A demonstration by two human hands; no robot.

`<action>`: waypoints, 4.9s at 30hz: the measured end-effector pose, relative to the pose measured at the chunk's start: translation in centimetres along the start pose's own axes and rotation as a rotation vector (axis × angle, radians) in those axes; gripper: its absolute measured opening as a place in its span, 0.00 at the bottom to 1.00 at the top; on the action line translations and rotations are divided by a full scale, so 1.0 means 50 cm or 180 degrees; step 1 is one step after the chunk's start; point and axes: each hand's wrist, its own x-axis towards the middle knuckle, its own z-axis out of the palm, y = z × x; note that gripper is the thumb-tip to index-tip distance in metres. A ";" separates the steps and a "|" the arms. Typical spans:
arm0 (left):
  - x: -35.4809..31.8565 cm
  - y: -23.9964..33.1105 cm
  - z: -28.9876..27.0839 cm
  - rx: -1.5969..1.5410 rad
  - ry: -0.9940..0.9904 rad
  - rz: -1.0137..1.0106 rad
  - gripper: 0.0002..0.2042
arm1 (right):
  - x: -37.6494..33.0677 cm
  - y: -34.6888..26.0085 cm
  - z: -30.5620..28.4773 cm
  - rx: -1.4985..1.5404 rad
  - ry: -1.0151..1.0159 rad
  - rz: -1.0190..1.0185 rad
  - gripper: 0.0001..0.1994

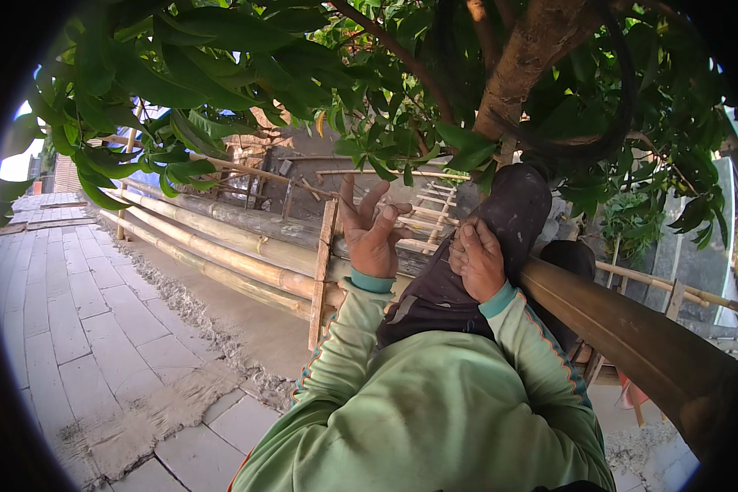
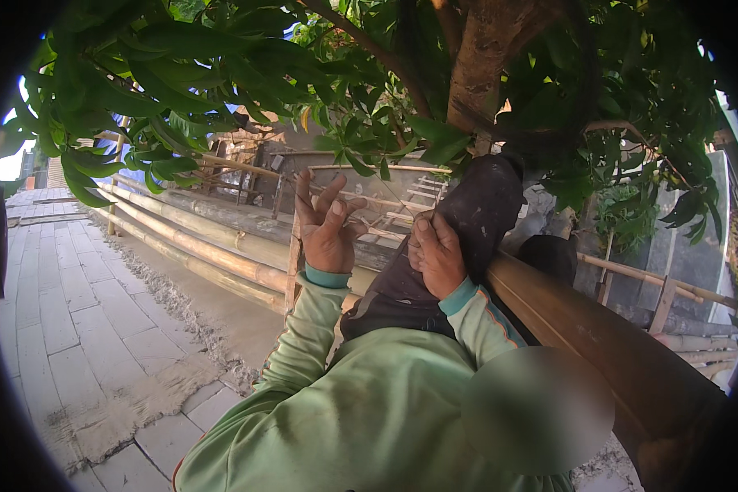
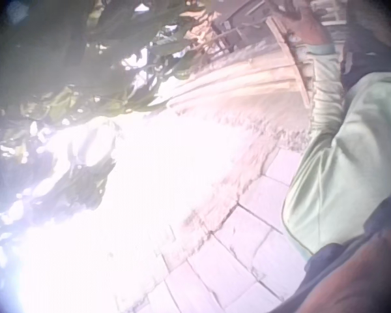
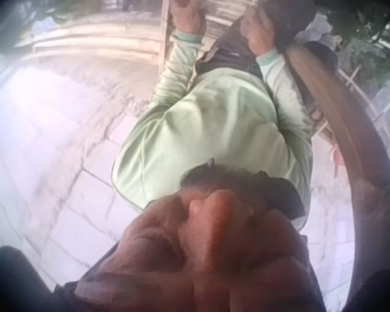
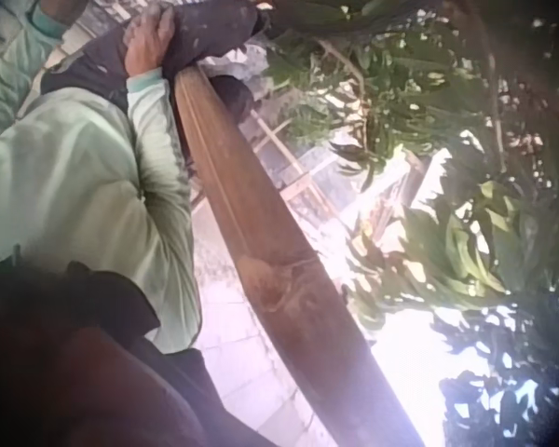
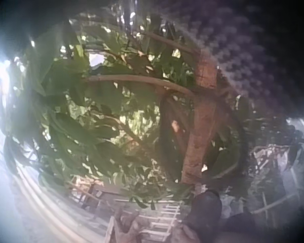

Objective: The person secures bamboo poles to a wooden frame on a rooftop using wire and a hammer. They wrap wire around the joints, twist it tight, and hammer nails to fasten the structure.

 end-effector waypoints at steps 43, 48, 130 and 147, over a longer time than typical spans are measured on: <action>-0.029 -0.013 -0.032 0.0269 -0.1690 -0.2834 0.15 | 0.035 -0.039 -0.011 0.0500 -0.0300 0.0212 0.27; -0.048 -0.030 -0.066 -0.0657 -0.1641 -0.3079 0.18 | 0.044 -0.040 -0.009 0.1359 -0.0028 0.0158 0.22; -0.203 0.026 -0.150 -0.0011 0.0002 -0.0970 0.20 | 0.065 0.006 0.006 0.0532 0.0774 -0.0399 0.11; -0.204 0.051 -0.173 -0.0627 -0.0186 -0.0765 0.10 | 0.065 -0.006 0.005 0.0696 0.0636 -0.0342 0.11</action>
